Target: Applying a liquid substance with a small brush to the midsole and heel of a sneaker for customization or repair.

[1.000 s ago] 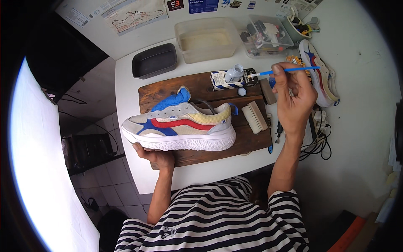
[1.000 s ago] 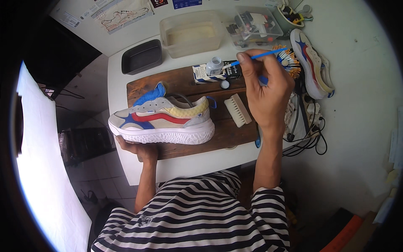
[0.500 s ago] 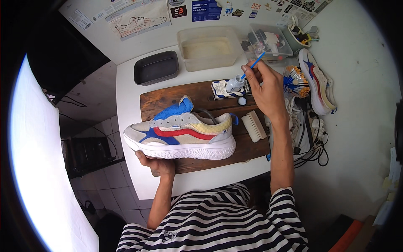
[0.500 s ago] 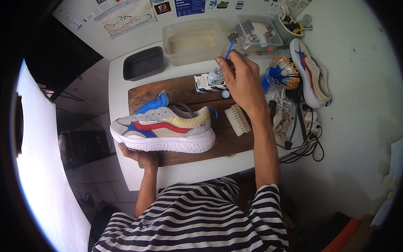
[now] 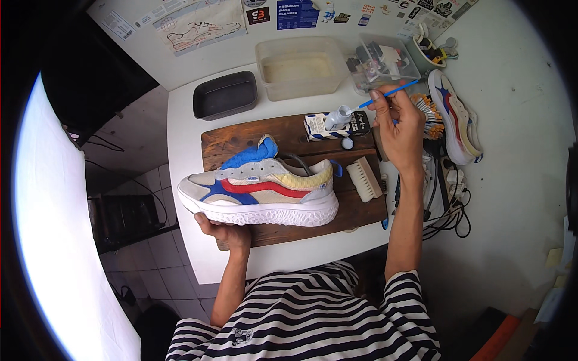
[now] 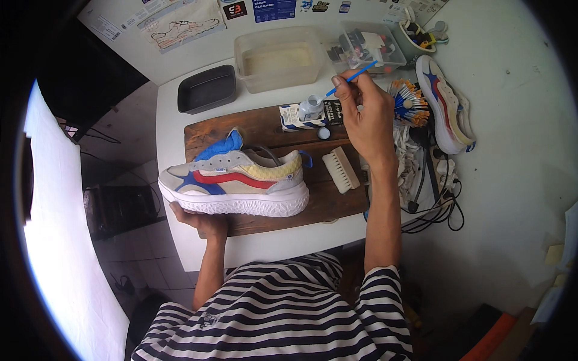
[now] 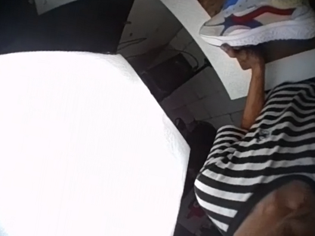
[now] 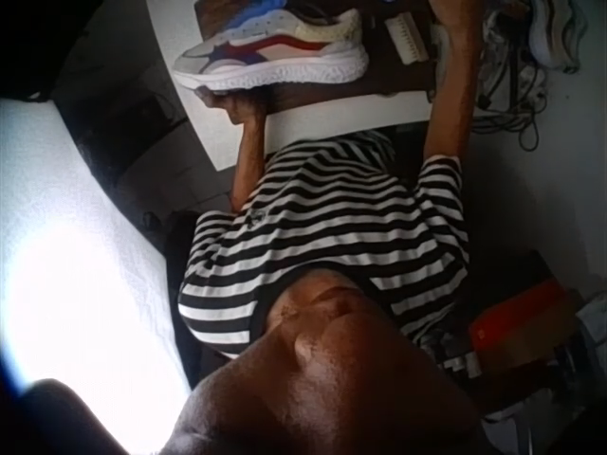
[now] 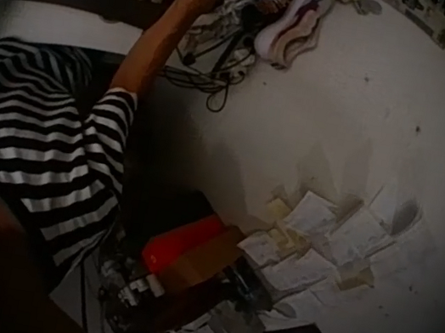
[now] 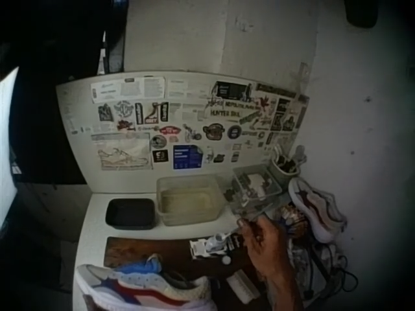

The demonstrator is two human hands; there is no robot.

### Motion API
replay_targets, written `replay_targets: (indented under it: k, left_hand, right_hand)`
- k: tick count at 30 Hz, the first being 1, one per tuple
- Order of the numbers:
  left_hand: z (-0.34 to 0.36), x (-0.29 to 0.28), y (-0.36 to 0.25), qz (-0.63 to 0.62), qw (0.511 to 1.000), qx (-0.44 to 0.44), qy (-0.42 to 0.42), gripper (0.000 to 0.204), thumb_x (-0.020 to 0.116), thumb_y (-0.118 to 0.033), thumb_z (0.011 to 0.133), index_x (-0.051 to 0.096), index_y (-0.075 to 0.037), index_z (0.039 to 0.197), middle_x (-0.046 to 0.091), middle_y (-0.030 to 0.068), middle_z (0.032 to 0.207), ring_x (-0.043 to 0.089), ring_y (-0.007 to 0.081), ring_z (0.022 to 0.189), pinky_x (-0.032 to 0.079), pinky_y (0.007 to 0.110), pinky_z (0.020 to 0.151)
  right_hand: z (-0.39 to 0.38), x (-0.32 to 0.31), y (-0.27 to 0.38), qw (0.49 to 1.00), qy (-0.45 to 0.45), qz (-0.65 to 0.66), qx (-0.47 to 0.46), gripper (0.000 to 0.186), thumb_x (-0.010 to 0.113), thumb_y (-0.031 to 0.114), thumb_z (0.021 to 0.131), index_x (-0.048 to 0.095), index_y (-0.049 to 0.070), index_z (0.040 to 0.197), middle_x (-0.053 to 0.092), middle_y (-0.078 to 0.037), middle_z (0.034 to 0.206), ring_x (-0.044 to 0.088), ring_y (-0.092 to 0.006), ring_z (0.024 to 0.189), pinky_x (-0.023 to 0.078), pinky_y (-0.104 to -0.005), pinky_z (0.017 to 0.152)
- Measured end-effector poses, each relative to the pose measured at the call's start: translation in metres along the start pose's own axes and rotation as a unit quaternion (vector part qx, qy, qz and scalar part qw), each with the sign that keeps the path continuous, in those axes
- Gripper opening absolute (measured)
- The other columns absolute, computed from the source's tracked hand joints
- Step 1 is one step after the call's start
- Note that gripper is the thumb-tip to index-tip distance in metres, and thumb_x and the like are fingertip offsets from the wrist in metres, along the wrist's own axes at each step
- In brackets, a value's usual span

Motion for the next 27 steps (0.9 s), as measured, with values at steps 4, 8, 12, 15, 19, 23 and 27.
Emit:
replay_targets:
  k: [4,8,12,15,19,23,27]
  left_hand:
    - [-0.001,0.002,0.000,0.001,1.000,0.001,0.005,0.079,0.035,-0.071,0.094,0.036,-0.009,0.144,0.051,0.0124,0.131,0.052,0.0256,0.124,0.040,0.043,0.107]
    - [-0.001,0.001,0.000,0.010,1.000,0.004,-0.003,0.081,0.033,-0.070,0.094,0.034,-0.009,0.147,0.051,0.0126,0.134,0.051,0.0263,0.126,0.039,0.044,0.108]
    - [-0.001,0.003,-0.001,0.010,1.000,0.002,0.004,0.081,0.032,-0.070,0.095,0.032,-0.010,0.148,0.049,0.0127,0.137,0.049,0.0269,0.128,0.039,0.045,0.109]
    - [-0.001,0.002,-0.001,0.013,1.000,0.010,-0.001,0.081,0.032,-0.071,0.095,0.032,-0.010,0.148,0.048,0.0128,0.138,0.049,0.0270,0.129,0.038,0.045,0.110]
    - [0.000,0.000,-0.001,0.024,1.000,0.006,0.011,0.081,0.032,-0.071,0.094,0.032,-0.011,0.148,0.048,0.0129,0.138,0.049,0.0271,0.129,0.038,0.045,0.109]
    - [-0.001,0.004,-0.003,0.017,1.000,0.007,0.000,0.081,0.033,-0.071,0.094,0.033,-0.010,0.147,0.049,0.0125,0.136,0.049,0.0266,0.128,0.039,0.045,0.109]
    - [-0.001,0.004,-0.002,0.005,1.000,-0.004,0.011,0.081,0.034,-0.072,0.094,0.033,-0.010,0.146,0.050,0.0120,0.134,0.050,0.0260,0.126,0.039,0.044,0.108]
  right_hand:
    - [-0.001,-0.003,0.000,1.000,-0.012,0.014,0.006,0.018,0.065,0.016,0.099,0.064,-0.002,0.099,0.067,-0.009,0.074,0.059,-0.0129,0.060,0.046,-0.0291,0.057]
    - [-0.002,-0.005,0.003,1.000,-0.007,0.023,0.012,0.019,0.064,0.017,0.100,0.064,-0.002,0.100,0.068,-0.009,0.074,0.060,-0.0118,0.059,0.046,-0.0280,0.054]
    - [-0.002,-0.007,0.002,0.999,-0.011,0.041,0.015,0.019,0.063,0.016,0.100,0.064,-0.003,0.101,0.068,-0.009,0.075,0.063,-0.0116,0.062,0.050,-0.0274,0.054]
    - [-0.003,-0.007,0.001,0.998,-0.016,0.064,0.004,0.019,0.062,0.015,0.100,0.063,-0.004,0.102,0.069,-0.010,0.079,0.065,-0.0123,0.067,0.053,-0.0275,0.056]
    - [-0.006,-0.008,0.006,0.998,0.022,0.064,-0.020,0.018,0.061,0.014,0.101,0.063,-0.003,0.105,0.069,-0.012,0.089,0.068,-0.0162,0.075,0.054,-0.0295,0.062]
    - [-0.013,-0.008,0.007,0.998,0.055,0.012,-0.035,0.016,0.061,0.013,0.100,0.063,-0.002,0.107,0.070,-0.012,0.093,0.069,-0.0203,0.078,0.054,-0.0319,0.067]
    - [-0.019,-0.011,0.005,0.998,0.058,0.000,-0.037,0.015,0.061,0.013,0.100,0.063,0.000,0.107,0.070,-0.012,0.093,0.068,-0.0226,0.078,0.054,-0.0331,0.070]
Point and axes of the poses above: each hand's wrist, its own z-axis towards the middle knuckle, its own x-axis out of the palm, y = z × x, the point moved 3 cm from there along z, towards the middle knuckle
